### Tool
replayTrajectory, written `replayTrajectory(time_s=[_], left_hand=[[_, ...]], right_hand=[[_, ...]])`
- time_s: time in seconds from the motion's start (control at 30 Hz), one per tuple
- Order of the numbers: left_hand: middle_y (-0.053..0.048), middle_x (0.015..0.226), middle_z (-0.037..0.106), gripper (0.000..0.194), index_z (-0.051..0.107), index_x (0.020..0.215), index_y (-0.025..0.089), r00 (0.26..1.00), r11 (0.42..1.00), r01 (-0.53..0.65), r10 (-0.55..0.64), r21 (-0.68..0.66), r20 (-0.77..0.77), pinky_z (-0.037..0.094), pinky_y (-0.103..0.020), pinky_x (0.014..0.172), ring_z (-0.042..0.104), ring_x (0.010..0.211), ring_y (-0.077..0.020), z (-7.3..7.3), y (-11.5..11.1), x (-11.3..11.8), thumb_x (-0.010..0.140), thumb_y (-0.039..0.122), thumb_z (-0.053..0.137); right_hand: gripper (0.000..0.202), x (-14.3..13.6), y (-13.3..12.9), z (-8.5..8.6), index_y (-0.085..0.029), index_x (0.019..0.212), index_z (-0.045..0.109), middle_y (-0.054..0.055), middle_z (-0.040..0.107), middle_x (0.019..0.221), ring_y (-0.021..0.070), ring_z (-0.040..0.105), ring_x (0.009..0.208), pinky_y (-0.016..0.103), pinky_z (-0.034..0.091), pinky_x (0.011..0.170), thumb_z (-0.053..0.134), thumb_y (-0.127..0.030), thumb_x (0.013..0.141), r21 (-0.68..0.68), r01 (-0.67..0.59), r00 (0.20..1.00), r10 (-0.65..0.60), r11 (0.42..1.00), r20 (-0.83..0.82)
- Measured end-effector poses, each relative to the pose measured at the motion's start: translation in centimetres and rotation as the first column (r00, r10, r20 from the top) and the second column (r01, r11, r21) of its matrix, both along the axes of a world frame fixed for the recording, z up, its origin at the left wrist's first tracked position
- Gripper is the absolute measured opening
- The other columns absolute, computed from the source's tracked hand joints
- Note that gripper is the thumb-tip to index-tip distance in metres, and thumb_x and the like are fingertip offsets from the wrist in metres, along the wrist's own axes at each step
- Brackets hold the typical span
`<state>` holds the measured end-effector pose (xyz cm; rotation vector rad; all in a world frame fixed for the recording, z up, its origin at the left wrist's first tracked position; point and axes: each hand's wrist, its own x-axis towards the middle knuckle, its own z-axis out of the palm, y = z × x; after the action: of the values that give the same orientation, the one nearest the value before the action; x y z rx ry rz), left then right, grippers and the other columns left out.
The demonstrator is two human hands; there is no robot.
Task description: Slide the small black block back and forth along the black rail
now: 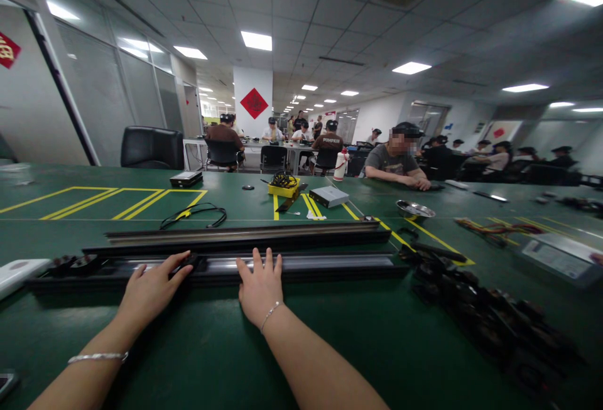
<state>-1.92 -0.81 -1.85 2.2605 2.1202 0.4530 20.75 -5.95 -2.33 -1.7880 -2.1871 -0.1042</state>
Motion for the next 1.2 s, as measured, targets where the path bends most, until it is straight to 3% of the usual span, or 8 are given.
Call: replayTrajectory(time_s=[0.5,0.83,1.07,1.2], left_hand=[[-0.007,0.116,0.063,0.054,0.037,0.133,0.026,0.999,1.0,0.004,-0.005,-0.028,-0.032,0.018,-0.05,0.105,0.053,0.112,-0.0266,0.21,-0.15,0.21,0.085,0.049,0.024],[-0.008,0.115,0.063,0.054,0.038,0.132,0.028,0.997,1.0,0.022,-0.02,0.022,-0.077,0.02,-0.051,0.103,0.054,0.11,-0.0277,-0.03,-0.26,0.3,0.085,0.049,0.022],[-0.01,0.111,0.065,0.054,0.037,0.133,0.025,0.992,0.998,0.044,-0.038,0.05,-0.117,0.021,-0.054,0.1,0.056,0.108,-0.0288,0.09,-0.63,0.59,0.086,0.047,0.02],[-0.012,0.114,0.063,0.057,0.032,0.135,0.022,0.995,0.997,0.072,-0.069,0.026,-0.076,0.016,-0.057,0.101,0.054,0.109,-0.0297,0.14,-0.94,0.67,0.086,0.049,0.021]], right_hand=[[0.045,0.05,0.21,-0.43,-0.035,0.132,0.038,0.007,0.025,0.146,0.0341,0.016,0.133,0.059,0.008,0.101,0.041,-0.034,0.087,0.038,-0.016,1.0,0.016,0.999,-0.018],[0.045,-0.01,0.27,-0.41,-0.035,0.132,0.037,0.007,0.025,0.146,0.0342,0.015,0.133,0.059,0.007,0.101,0.041,-0.034,0.087,0.033,-0.013,1.0,0.014,0.999,-0.014],[0.044,-0.05,0.39,-0.6,-0.035,0.132,0.038,0.008,0.025,0.146,0.0348,0.016,0.132,0.058,0.007,0.101,0.04,-0.034,0.087,0.036,-0.007,1.0,0.007,0.999,-0.013],[0.045,-0.07,0.39,-0.58,-0.036,0.132,0.038,0.006,0.024,0.146,0.0336,0.015,0.133,0.058,0.006,0.102,0.04,-0.034,0.087,0.028,-0.008,1.0,0.008,1.0,-0.012]])
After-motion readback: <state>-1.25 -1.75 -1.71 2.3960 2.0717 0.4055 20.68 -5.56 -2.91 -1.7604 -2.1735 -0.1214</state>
